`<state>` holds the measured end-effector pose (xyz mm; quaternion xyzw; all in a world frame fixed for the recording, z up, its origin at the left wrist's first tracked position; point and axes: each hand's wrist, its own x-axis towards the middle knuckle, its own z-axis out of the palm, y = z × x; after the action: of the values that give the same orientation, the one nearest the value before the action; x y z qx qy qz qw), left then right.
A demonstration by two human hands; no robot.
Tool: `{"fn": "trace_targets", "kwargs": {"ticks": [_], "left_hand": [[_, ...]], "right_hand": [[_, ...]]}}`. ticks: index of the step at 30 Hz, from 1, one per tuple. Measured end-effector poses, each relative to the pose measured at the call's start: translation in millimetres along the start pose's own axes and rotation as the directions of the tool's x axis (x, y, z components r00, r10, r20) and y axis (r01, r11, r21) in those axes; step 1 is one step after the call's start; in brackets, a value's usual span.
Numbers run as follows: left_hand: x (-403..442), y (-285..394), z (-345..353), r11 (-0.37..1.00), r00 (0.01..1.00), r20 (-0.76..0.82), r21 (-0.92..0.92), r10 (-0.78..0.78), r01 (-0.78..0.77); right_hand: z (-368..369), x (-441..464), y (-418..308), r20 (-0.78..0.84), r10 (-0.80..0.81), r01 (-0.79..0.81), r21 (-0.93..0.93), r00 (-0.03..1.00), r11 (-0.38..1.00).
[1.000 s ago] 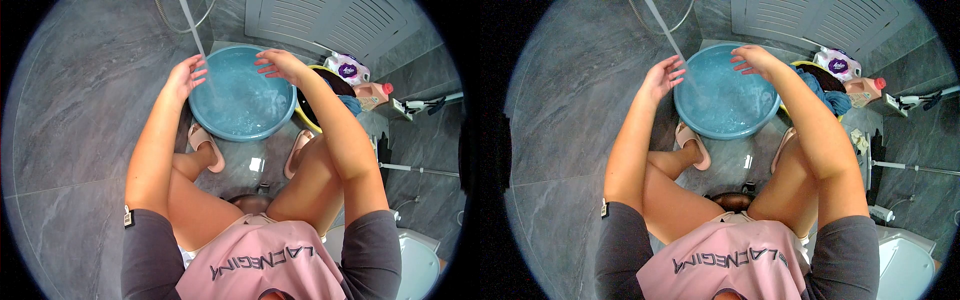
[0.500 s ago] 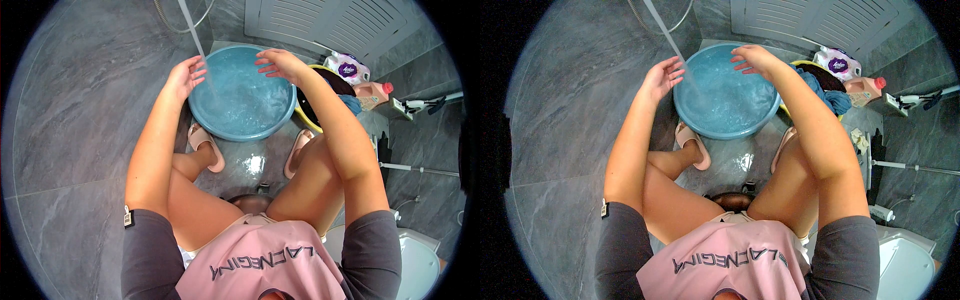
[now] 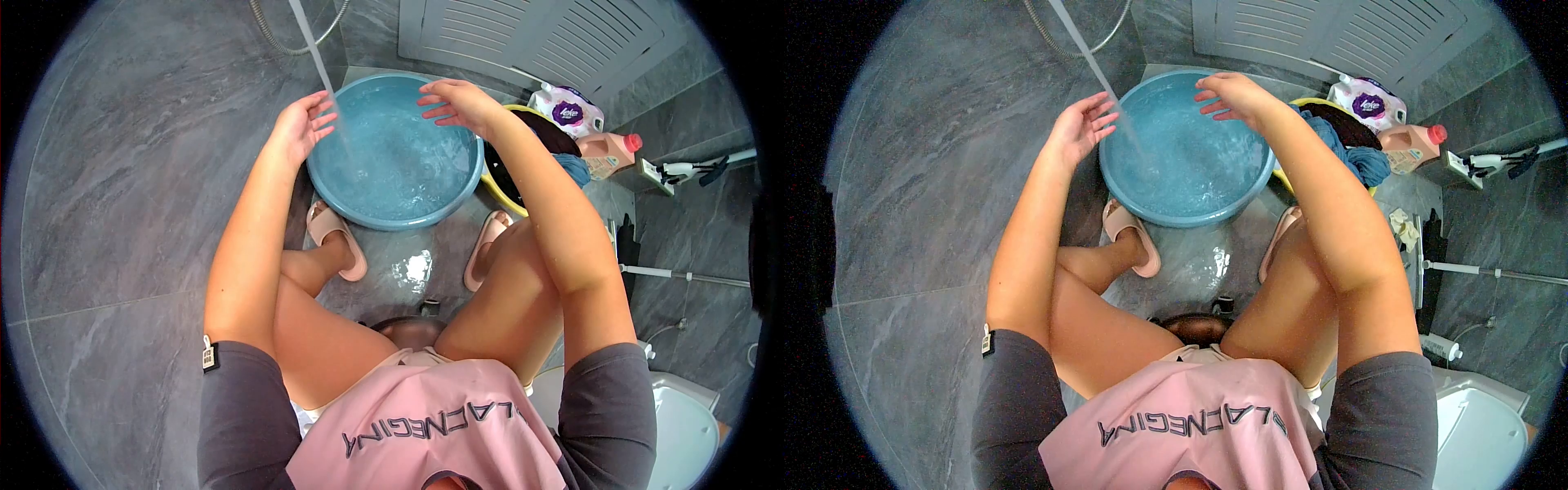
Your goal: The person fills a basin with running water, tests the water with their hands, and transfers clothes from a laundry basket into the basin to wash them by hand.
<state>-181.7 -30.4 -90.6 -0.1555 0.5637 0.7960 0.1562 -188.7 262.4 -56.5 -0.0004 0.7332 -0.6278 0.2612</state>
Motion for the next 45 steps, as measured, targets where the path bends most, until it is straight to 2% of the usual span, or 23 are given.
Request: {"fn": "trace_targets", "kwargs": {"ticks": [45], "left_hand": [[-2.0,3.8,3.6,0.997,0.998,0.034,-0.058,0.055,-0.053]], "right_hand": [[-2.9,-0.9,1.4,-0.006,-0.007,0.007,-0.002,1.0,1.0]]}}
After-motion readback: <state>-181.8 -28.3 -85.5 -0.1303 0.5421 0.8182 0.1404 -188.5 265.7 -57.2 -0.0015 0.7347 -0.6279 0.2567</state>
